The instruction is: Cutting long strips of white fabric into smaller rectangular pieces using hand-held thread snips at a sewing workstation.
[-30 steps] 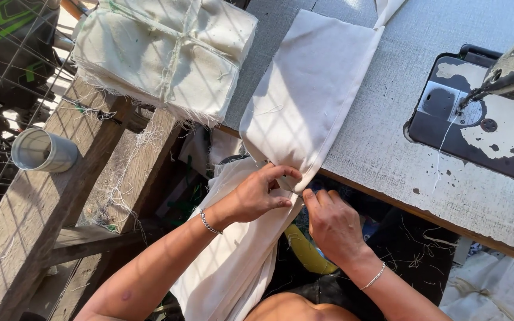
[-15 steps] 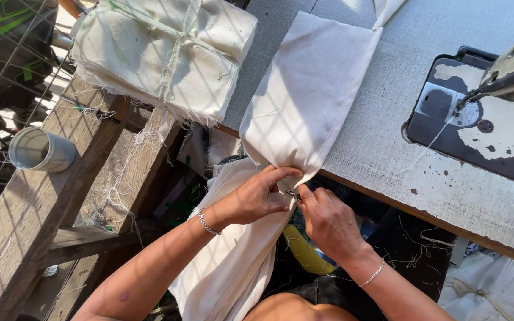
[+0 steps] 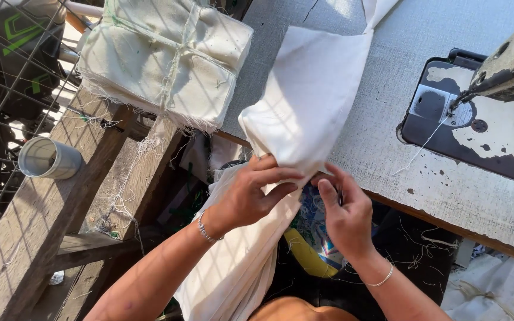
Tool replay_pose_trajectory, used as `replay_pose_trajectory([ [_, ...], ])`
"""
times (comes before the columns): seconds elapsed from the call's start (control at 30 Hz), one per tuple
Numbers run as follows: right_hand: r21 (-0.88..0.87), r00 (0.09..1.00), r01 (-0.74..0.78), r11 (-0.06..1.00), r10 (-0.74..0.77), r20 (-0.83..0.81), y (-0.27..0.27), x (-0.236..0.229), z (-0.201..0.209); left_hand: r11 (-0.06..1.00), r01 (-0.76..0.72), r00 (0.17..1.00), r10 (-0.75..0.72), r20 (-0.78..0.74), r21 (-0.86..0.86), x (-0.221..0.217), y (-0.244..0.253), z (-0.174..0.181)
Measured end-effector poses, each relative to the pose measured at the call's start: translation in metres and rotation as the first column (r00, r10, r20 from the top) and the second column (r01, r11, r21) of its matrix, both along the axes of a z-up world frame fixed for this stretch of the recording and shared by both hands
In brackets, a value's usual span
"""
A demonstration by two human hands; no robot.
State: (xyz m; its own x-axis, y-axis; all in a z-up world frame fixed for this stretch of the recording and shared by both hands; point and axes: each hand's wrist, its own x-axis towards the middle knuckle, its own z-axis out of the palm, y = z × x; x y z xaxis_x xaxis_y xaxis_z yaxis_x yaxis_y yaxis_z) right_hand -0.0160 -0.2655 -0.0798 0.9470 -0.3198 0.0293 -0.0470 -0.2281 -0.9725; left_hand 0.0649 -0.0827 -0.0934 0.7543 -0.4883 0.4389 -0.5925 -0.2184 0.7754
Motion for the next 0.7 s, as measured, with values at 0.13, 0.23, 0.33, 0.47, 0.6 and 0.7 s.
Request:
replay_pose_trajectory([
  [0.13, 0.559, 0.997, -0.062, 0.827, 0.077, -0.004, -0.008, 0.043, 0.026, 0.999, -0.017, 0.999, 0.016, 0.044, 0.029, -0.036, 0.016, 0.06],
  [0.23, 0.819, 0.994, 0.002, 0.574, 0.087, -0.063, -0.013, 0.078, 0.036, 0.965, 0.178, 0.981, -0.158, -0.116, 0.19, -0.068, 0.058, 0.095],
  [0.33, 0.788, 0.989, 0.088, 0.609, 0.042, -0.143, -0.009, 0.09, 0.038, 0.965, 0.186, 0.936, -0.116, -0.333, 0.185, -0.102, 0.111, 0.091],
  [0.47, 0.534, 0.927, 0.026, 0.845, 0.18, -0.33, 0.02, 0.048, 0.034, 0.794, -0.197, 0.095, 0.6, -0.795, 0.575, -0.143, 0.173, 0.0],
  [0.6, 0.272, 0.906, -0.133, 0.953, 0.228, -0.356, 0.038, -0.005, -0.015, 0.532, 0.368, 0.212, 0.75, -0.626, 0.762, -0.205, 0.217, -0.022],
  [0.7, 0.065, 0.89, -0.099, 0.993, 0.118, -0.44, 0.039, -0.02, -0.052, 0.134, 0.869, 0.223, 0.754, -0.618, 0.476, -0.182, 0.199, -0.027],
])
